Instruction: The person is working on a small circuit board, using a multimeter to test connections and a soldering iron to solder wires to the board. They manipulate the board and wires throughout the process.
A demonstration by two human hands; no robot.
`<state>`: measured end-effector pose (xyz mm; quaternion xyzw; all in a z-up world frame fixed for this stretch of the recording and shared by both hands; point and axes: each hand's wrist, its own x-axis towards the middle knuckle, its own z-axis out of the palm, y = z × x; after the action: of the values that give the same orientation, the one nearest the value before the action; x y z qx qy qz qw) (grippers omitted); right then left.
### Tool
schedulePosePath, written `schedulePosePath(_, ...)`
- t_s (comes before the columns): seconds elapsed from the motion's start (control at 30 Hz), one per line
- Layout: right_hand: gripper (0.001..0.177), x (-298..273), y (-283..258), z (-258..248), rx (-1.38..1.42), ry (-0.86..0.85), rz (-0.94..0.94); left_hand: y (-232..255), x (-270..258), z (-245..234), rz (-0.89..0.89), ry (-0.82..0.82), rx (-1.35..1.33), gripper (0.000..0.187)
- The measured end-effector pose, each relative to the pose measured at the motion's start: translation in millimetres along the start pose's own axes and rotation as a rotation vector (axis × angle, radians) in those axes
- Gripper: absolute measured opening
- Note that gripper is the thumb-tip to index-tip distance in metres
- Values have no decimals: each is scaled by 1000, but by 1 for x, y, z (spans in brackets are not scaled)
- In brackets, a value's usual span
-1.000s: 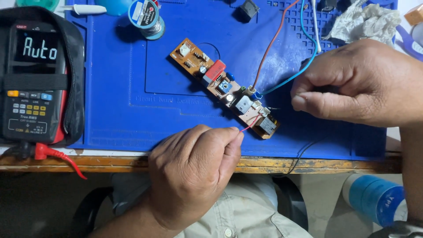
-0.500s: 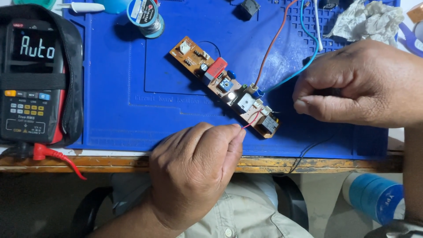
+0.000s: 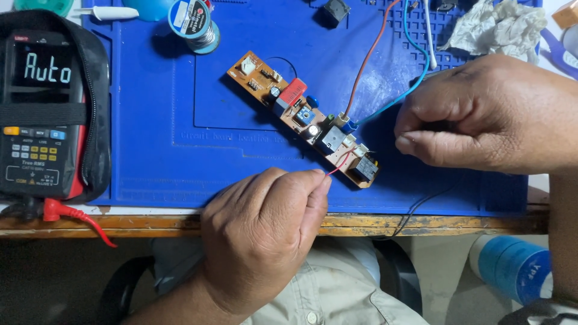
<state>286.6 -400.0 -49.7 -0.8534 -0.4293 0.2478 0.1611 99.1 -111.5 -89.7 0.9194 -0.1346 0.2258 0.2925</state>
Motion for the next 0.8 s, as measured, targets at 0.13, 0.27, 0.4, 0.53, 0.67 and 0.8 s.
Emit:
schedulePosePath(0.13, 24, 1, -3, 0, 28, 5, 11, 0, 0, 0, 4, 1, -4, 14)
schedulePosePath(0.27, 26, 1, -2, 1, 30, 12, -48, 0, 0, 0, 5, -1, -9, 14)
schedulePosePath(0.4, 25, 1, -4, 1, 40, 15, -32, 0, 0, 0, 14, -2, -7, 15)
schedulePosePath(0.53, 23, 2, -4, 2, 51, 22, -3, -1, -1, 0, 8, -5, 3, 14)
schedulePosePath(0.67, 24, 2, -3, 4, 58, 21, 5, 0, 0, -1, 19, -2, 7, 14)
schedulePosePath(0.8, 24, 2, -5, 5, 46, 24, 29, 0, 0, -1, 21, 2, 3, 15)
